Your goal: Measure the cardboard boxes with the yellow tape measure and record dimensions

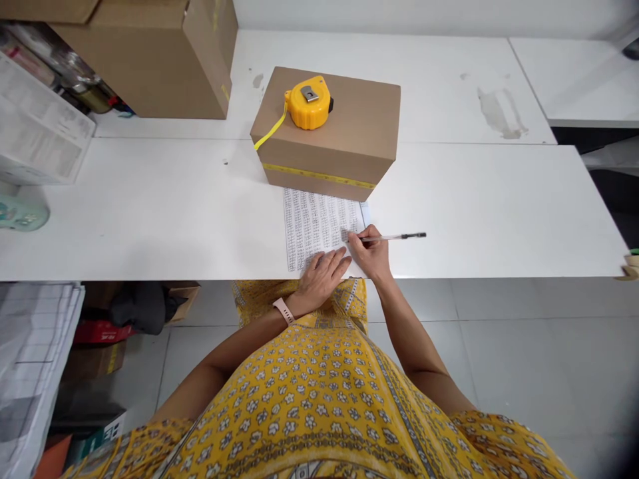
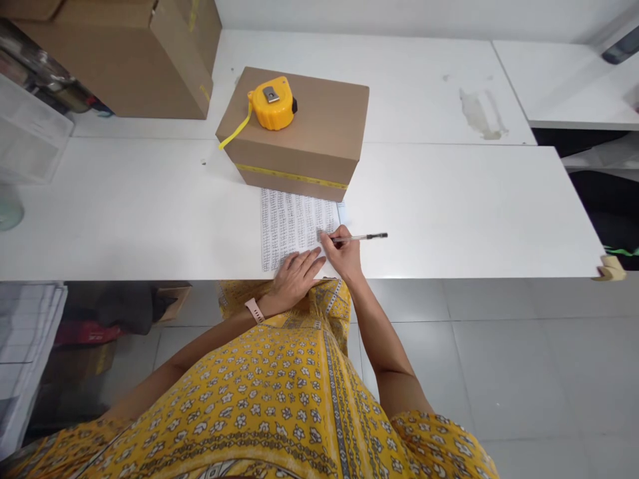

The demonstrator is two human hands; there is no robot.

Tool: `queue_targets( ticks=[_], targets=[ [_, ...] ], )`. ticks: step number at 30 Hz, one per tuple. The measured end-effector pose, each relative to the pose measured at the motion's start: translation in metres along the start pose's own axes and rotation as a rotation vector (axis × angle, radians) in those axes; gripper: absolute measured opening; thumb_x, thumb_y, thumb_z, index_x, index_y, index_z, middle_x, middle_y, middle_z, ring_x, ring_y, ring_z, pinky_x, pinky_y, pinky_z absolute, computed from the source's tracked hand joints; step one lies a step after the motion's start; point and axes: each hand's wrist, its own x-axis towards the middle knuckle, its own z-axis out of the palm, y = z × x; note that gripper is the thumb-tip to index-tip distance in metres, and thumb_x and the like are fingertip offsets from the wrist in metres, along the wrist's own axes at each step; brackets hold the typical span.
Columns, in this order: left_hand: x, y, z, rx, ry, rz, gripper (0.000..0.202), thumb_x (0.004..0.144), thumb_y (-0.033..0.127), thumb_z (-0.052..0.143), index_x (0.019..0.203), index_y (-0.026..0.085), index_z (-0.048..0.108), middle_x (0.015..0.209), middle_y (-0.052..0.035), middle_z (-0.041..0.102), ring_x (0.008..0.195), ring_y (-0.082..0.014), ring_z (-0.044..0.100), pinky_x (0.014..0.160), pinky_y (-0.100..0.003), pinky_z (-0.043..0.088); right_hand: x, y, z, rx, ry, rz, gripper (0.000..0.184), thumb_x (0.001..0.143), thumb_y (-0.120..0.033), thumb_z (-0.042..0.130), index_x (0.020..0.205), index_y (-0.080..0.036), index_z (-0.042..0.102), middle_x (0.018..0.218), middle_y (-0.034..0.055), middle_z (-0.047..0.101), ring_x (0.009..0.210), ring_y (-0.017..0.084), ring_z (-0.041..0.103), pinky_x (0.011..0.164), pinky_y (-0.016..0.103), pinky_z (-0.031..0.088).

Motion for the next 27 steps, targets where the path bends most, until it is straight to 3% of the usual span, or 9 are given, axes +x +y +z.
queue_targets(
  ticks=[3,19,27],
  targets=[
    [-0.0001,-0.0002,-0.0005,-0.002,-0.013,0.003,0.049,0.111,0.037,0.042,0.154,0.017,0.051,0.162,-0.0119,0.049,0.142,-0.0256,0.053,0.118,-0.043,0.042,-0.0001,-0.0009,0.0015,-0.043,0.058,-0.024,0.04,0.085,-0.046,0.073,0.065,-0.024,0.045,0.053,-0.0075,0.045,0.053,0.01,0.039,0.054,0.028,0.033],
    [-0.001,-0.0005,-0.0014,-0.003,0.018,0.012,0.049,0.111,0.037,0.04,0.154,0.015,0.051,0.162,-0.0124,0.049,0.143,-0.0259,0.053,0.118,-0.044,0.043,0.0,-0.0005,0.0034,-0.13,0.013,-0.044,0.039,0.085,-0.046,0.07,0.064,-0.025,0.045,0.053,-0.007,0.045,0.053,0.011,0.04,0.054,0.028,0.035],
    [-0.0005,-0.0005,-0.0037,-0.038,-0.027,0.004,0.05,0.111,0.036,0.041,0.155,0.016,0.05,0.161,-0.0122,0.05,0.144,-0.026,0.053,0.119,-0.044,0.043,0.0,-0.0017,0.0038,-0.144,0.019,-0.042,0.038,0.084,-0.043,0.068,0.062,-0.025,0.043,0.052,-0.0069,0.044,0.053,0.01,0.038,0.054,0.028,0.033]
  ],
)
